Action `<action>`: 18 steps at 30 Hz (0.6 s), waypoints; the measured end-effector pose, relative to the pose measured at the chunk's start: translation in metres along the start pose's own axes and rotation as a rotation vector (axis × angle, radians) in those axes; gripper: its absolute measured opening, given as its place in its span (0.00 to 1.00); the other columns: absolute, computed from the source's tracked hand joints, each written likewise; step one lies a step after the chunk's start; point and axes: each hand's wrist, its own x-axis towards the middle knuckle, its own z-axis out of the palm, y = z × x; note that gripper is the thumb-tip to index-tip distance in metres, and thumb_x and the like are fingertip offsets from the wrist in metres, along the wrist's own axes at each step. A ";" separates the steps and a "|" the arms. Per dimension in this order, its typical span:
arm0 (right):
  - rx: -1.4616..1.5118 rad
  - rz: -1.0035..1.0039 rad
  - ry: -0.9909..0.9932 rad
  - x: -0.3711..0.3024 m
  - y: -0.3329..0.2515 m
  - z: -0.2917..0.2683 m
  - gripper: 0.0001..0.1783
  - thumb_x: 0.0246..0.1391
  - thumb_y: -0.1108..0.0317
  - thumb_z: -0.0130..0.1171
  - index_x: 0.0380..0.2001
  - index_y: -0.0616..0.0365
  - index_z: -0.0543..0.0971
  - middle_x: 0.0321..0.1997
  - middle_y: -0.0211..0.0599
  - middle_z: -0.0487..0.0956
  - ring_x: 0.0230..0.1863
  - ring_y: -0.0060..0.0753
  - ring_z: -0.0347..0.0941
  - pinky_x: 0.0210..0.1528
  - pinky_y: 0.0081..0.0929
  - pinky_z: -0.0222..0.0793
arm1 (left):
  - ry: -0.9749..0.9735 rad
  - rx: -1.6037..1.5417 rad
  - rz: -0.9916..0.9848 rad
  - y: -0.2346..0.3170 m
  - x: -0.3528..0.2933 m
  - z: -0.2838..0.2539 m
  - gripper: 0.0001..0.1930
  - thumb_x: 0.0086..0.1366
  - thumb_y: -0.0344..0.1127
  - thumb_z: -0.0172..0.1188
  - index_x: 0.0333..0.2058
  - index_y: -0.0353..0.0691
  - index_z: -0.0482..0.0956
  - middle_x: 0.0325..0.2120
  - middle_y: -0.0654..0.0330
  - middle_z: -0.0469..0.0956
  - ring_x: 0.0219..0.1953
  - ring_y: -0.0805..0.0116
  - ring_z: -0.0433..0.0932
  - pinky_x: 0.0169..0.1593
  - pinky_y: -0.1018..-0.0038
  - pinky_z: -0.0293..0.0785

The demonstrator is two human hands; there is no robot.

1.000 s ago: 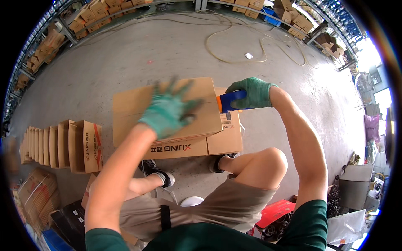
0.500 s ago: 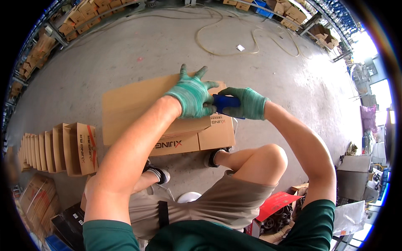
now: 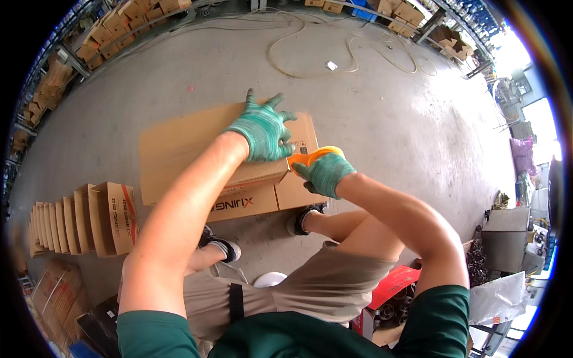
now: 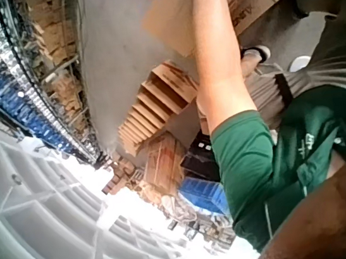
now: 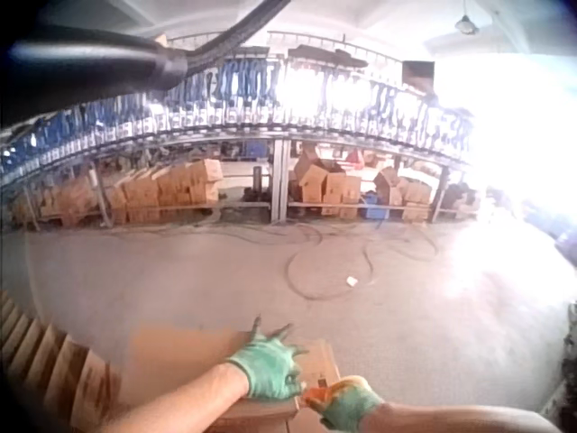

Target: The person repeatedly assembles flat cardboard boxes and seals them with packing tape using a handheld dispenser. They pick up a flat box, fold it into shape, and apply tape to the seams to close it. The process is repeated continuously throughout the clip.

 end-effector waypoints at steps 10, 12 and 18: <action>0.593 0.563 0.061 0.086 -0.011 0.084 0.31 0.67 0.38 0.39 0.60 0.45 0.72 0.43 0.41 0.83 0.43 0.48 0.79 0.53 0.40 0.70 | 0.358 0.004 -0.168 -0.023 -0.028 0.046 0.23 0.73 0.49 0.45 0.63 0.54 0.73 0.74 0.58 0.51 0.77 0.47 0.39 0.72 0.34 0.32; 0.635 0.696 0.096 0.086 0.001 0.115 0.29 0.66 0.39 0.41 0.54 0.47 0.77 0.43 0.43 0.83 0.44 0.51 0.79 0.55 0.39 0.71 | 0.297 0.098 -0.315 -0.035 -0.059 0.043 0.29 0.74 0.52 0.46 0.70 0.57 0.60 0.75 0.59 0.47 0.77 0.47 0.35 0.72 0.34 0.31; 1.438 0.650 0.425 0.058 -0.013 -0.050 0.17 0.65 0.58 0.51 0.44 0.59 0.81 0.46 0.56 0.82 0.44 0.57 0.80 0.47 0.42 0.76 | 0.509 -0.178 -0.971 -0.091 -0.207 0.083 0.42 0.69 0.59 0.56 0.73 0.50 0.50 0.73 0.50 0.52 0.75 0.44 0.47 0.73 0.50 0.50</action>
